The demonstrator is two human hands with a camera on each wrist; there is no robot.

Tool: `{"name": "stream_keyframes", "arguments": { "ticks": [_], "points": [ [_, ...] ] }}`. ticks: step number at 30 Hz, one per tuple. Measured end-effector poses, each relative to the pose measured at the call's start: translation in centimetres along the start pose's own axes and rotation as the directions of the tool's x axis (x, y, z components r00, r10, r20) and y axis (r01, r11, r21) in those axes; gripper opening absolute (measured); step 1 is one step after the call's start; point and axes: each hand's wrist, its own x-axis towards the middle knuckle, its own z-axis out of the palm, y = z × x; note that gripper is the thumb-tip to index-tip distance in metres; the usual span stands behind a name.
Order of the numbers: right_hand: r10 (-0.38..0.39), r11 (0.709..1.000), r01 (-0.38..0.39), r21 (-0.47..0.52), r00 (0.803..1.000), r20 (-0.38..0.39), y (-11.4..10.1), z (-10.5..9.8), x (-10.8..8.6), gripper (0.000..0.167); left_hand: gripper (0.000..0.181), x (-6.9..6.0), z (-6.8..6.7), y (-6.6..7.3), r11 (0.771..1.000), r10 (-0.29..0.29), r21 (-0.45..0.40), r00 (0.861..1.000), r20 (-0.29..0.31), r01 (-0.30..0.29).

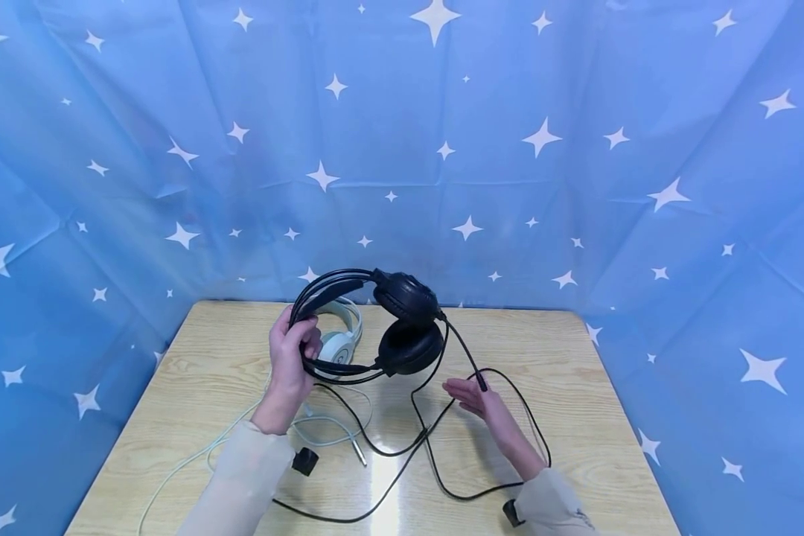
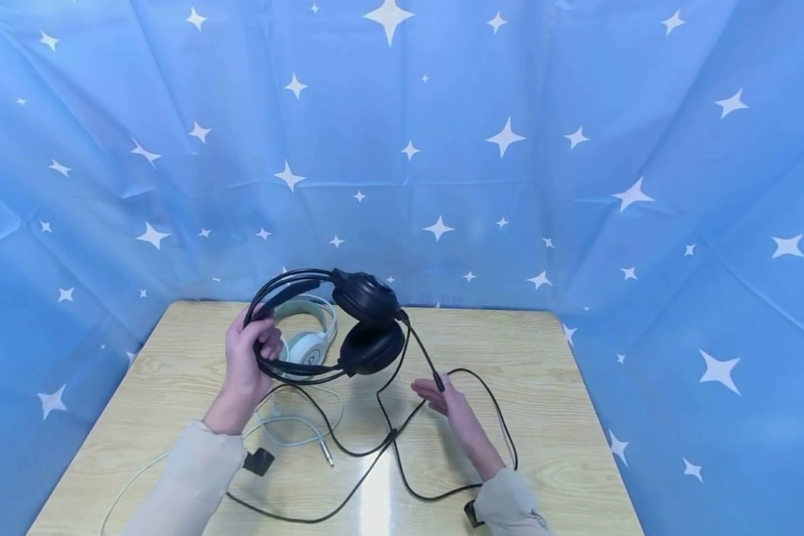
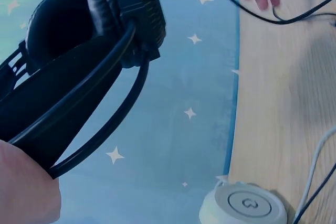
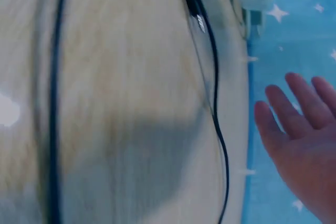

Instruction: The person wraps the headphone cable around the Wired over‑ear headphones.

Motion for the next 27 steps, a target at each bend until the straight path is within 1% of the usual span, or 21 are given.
{"name": "stream_keyframes", "arguments": {
  "ticks": [2, 4, 7, 9, 11, 14, 16, 17, 19, 21, 24, 27],
  "points": [
    [-0.063, 0.998, 0.063, 0.001, 0.997, 0.055, 0.2, 0.8, 0.1, 0.074, 0.022, 0.0, 0.1, 0.2, 0.999, -0.003, -0.044, 1.0, -0.007, 0.003],
    [-0.11, 0.994, 0.109, 0.01, 0.989, 0.096, 0.3, 1.8, 0.2, 0.073, 0.022, 0.0, 0.2, 0.4, 0.997, -0.007, -0.072, 1.0, -0.02, 0.005],
    [-0.135, 0.99, 0.126, 0.061, 0.978, 0.159, 0.5, 3.1, 0.6, 0.077, 0.021, 0.0, 0.4, 0.5, 0.996, -0.011, -0.094, 0.998, -0.055, 0.005],
    [-0.112, 0.987, 0.085, 0.135, 0.973, 0.203, 0.7, 3.7, 0.9, 0.083, 0.021, -0.1, 0.5, 0.5, 0.994, -0.014, -0.109, 0.997, -0.08, 0.005],
    [-0.06, 0.975, 0.007, 0.22, 0.969, 0.238, 1.0, 4.0, 1.1, 0.09, 0.021, -0.1, 0.5, 0.5, 0.991, -0.014, -0.13, 0.994, -0.107, 0.0],
    [0.016, 0.936, -0.112, 0.335, 0.96, 0.279, 1.3, 3.9, 0.8, 0.098, 0.021, -0.1, 0.4, 0.5, 0.986, -0.002, -0.164, 0.989, -0.147, -0.023],
    [0.051, 0.911, -0.168, 0.377, 0.953, 0.3, 1.4, 3.6, 0.4, 0.102, 0.02, 0.0, 0.2, 0.6, 0.984, 0.022, -0.169, 0.984, -0.178, -0.053],
    [0.058, 0.902, -0.183, 0.391, 0.949, 0.31, 1.4, 3.4, 0.1, 0.102, 0.02, 0.0, 0.1, 0.6, 0.983, 0.035, -0.171, 0.98, -0.195, -0.069],
    [0.057, 0.894, -0.193, 0.405, 0.944, 0.324, 1.4, 2.8, -0.5, 0.098, 0.019, 0.1, -0.1, 0.7, 0.983, 0.066, -0.153, 0.972, -0.227, -0.103],
    [0.049, 0.898, -0.183, 0.4, 0.945, 0.323, 1.4, 2.1, -1.2, 0.088, 0.018, 0.1, -0.3, 0.8, 0.983, 0.092, -0.132, 0.962, -0.257, -0.129],
    [0.04, 0.909, -0.157, 0.387, 0.955, 0.294, 1.2, 1.1, -2.2, 0.07, 0.018, 0.1, -0.5, 0.8, 0.983, 0.114, -0.103, 0.95, -0.291, -0.15],
    [0.041, 0.922, -0.13, 0.365, 0.97, 0.241, 0.5, 0.2, -2.9, 0.05, 0.019, 0.1, -0.7, 0.7, 0.984, 0.136, -0.069, 0.939, -0.316, -0.165]
  ]
}}
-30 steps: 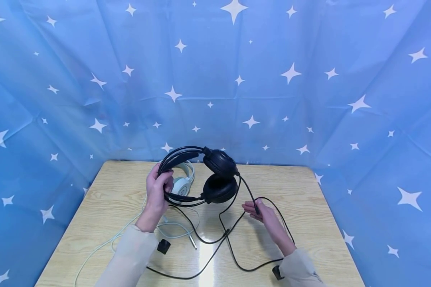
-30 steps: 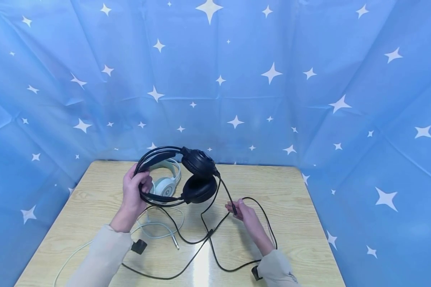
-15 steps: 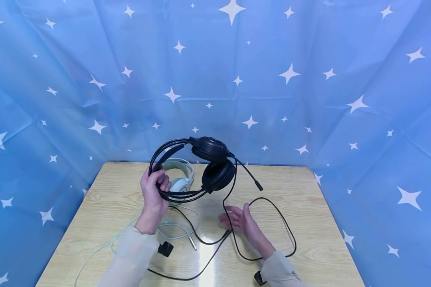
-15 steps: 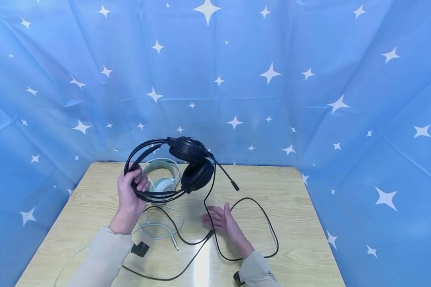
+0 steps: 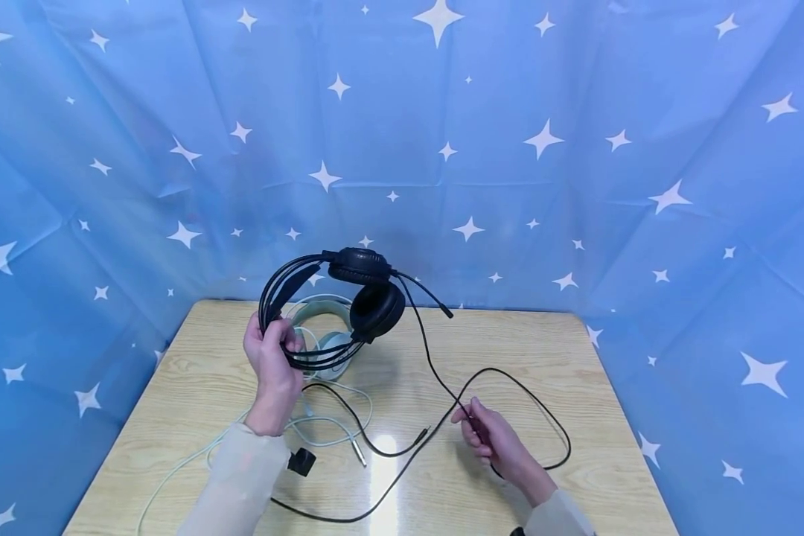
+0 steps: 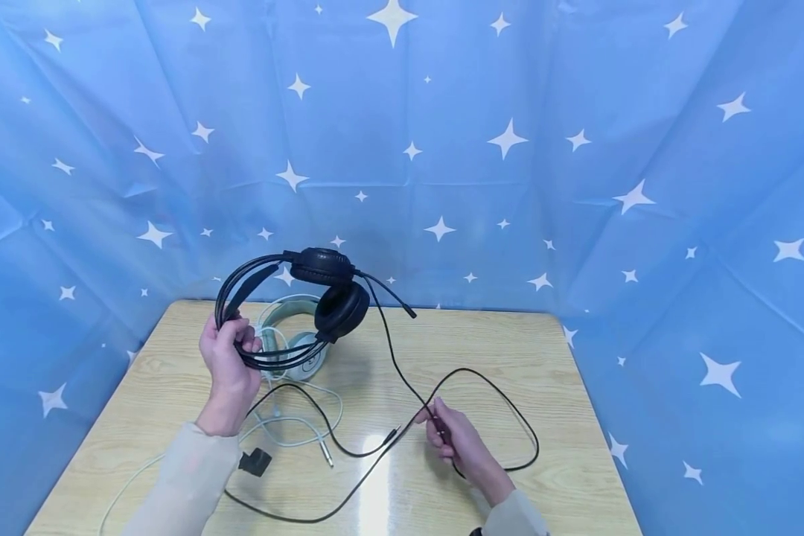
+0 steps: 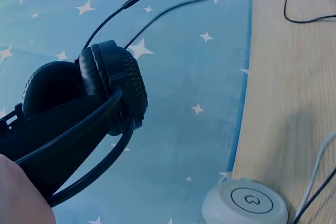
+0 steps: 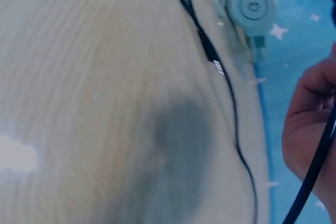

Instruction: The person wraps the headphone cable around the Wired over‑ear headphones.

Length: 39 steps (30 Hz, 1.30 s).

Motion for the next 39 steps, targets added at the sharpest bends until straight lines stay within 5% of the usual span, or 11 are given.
{"name": "stream_keyframes", "arguments": {
  "ticks": [5, 9, 11, 16, 20, 24, 26, 29, 35, 39],
  "points": [
    [-0.064, 0.975, 0.055, -0.217, 0.997, -0.031, -2.6, 0.3, -1.0, 0.032, 0.021, 0.1, -0.1, -0.3, 0.99, 0.073, 0.118, 0.997, -0.018, -0.07],
    [-0.167, 0.866, 0.144, -0.478, 0.986, -0.005, -5.1, 1.2, -1.4, 0.025, 0.026, 0.1, -0.1, -0.4, 0.947, 0.135, 0.296, 0.991, -0.004, -0.128],
    [-0.247, 0.768, 0.196, -0.609, 0.969, 0.0, -6.4, 1.7, -1.5, 0.022, 0.027, -0.1, -0.1, -0.6, 0.908, 0.152, 0.394, 0.988, 0.018, -0.147],
    [-0.456, 0.446, 0.29, -0.847, 0.888, 0.063, -10.1, 2.9, -0.8, 0.022, 0.028, -0.7, -0.3, -1.0, 0.785, 0.184, 0.578, 0.975, 0.126, -0.223],
    [-0.553, 0.234, 0.369, -0.899, 0.811, 0.19, -13.2, 3.5, -0.1, 0.024, 0.031, -0.9, -0.7, -1.5, 0.685, 0.221, 0.647, 0.942, 0.253, -0.335],
    [-0.583, 0.075, 0.434, -0.898, 0.749, 0.313, -15.5, 4.0, 0.7, 0.021, 0.029, -0.7, -1.0, -1.8, 0.579, 0.229, 0.673, 0.884, 0.407, -0.46],
    [-0.59, 0.03, 0.454, -0.891, 0.727, 0.35, -16.3, 4.2, 1.1, 0.016, 0.028, -0.6, -1.2, -2.0, 0.534, 0.214, 0.672, 0.851, 0.48, -0.513],
    [-0.602, 0.001, 0.468, -0.884, 0.706, 0.373, -17.1, 4.4, 1.6, 0.014, 0.031, -0.3, -1.4, -2.1, 0.479, 0.169, 0.656, 0.794, 0.583, -0.584],
    [-0.614, -0.014, 0.461, -0.887, 0.697, 0.372, -17.9, 4.4, 3.0, 0.023, 0.031, 0.1, -1.6, -1.9, 0.462, 0.055, 0.545, 0.637, 0.769, -0.699],
    [-0.636, -0.022, 0.449, -0.893, 0.683, 0.359, -18.3, 3.9, 4.0, 0.012, 0.033, 0.2, -1.6, -1.4, 0.464, -0.032, 0.523, 0.576, 0.817, -0.715]
  ]
}}
